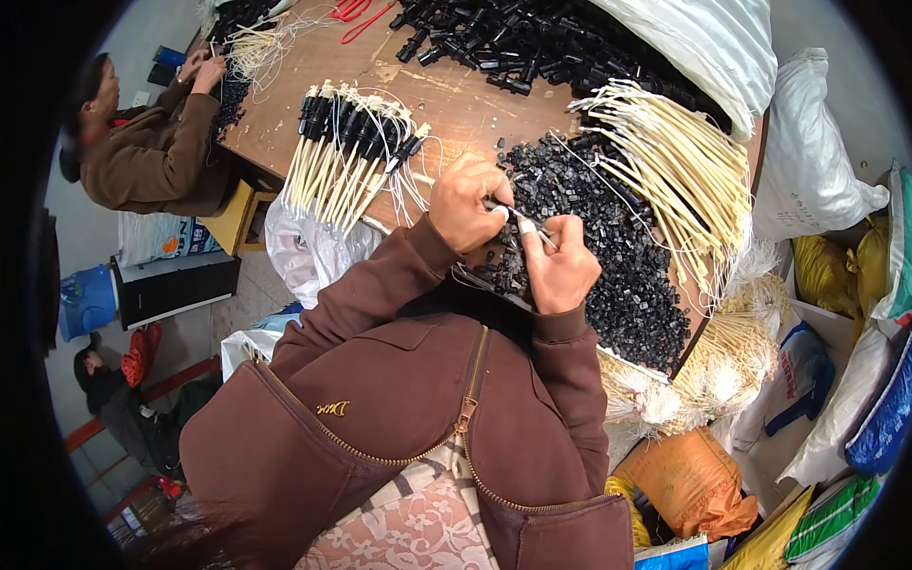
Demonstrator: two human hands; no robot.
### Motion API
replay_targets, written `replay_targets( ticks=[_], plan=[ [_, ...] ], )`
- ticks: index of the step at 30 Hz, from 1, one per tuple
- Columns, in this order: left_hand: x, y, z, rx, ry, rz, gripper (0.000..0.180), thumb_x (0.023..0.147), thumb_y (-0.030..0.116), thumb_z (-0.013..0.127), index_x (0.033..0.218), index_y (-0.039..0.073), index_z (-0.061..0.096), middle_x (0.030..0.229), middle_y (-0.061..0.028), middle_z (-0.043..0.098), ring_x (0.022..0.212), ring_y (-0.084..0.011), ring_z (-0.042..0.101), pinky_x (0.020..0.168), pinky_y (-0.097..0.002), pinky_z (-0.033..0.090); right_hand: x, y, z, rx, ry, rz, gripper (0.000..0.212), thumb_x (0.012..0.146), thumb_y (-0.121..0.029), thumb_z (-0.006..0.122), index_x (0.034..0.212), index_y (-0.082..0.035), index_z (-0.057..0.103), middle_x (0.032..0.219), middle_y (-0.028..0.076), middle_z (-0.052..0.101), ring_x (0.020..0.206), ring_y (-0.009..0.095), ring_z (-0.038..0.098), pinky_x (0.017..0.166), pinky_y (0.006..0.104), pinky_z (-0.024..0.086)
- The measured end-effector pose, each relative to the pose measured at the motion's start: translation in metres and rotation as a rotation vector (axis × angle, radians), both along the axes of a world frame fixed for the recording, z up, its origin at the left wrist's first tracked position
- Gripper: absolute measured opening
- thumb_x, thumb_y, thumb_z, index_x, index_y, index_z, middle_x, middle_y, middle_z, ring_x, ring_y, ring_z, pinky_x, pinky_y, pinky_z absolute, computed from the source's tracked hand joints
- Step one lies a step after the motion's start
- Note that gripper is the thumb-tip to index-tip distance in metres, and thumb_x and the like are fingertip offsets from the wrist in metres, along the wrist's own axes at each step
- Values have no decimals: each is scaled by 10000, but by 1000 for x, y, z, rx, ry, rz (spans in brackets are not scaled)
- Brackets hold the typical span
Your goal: Assembling electronic wire harnesses by organizing and connecting wires at a workbench.
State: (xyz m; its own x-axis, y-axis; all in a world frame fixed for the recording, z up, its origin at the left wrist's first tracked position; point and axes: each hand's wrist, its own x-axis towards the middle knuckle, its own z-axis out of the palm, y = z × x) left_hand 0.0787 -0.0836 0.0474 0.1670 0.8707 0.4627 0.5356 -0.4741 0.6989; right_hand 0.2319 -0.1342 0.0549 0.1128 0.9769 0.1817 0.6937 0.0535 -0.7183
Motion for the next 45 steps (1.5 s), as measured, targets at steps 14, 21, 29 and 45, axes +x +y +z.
replay_targets(
  ticks=[14,21,29,45],
  plan=[
    [-24,-3,0,-148,293,-284,278,615,40,593,884,100,630,776,-40,619,705,-205,593,611,-298,460,4,-12,8,196,90,233,202,780,-42,667,974,-87,705,564,11,540,426,108,406,420,225,333],
    [-43,-31,32,202,589,-220,180,658,67,574,828,114,615,768,-32,618,615,-195,555,544,-305,427,-12,-16,6,-439,693,199,73,755,-38,682,826,-55,678,628,25,580,486,139,467,480,220,383],
    [-138,-1,28,289,504,398,152,617,123,642,761,148,600,855,28,629,848,-197,539,905,-375,331,-42,-4,25,141,85,154,78,753,-77,699,801,-41,650,706,44,607,582,183,528,567,270,438],
    [-21,170,-35,-53,478,122,338,679,91,645,1013,139,649,1111,-31,622,1069,-226,510,926,-390,435,142,95,-14,72,-725,-177,88,757,-114,673,832,-67,664,793,29,586,640,206,565,599,320,461]
  ],
)
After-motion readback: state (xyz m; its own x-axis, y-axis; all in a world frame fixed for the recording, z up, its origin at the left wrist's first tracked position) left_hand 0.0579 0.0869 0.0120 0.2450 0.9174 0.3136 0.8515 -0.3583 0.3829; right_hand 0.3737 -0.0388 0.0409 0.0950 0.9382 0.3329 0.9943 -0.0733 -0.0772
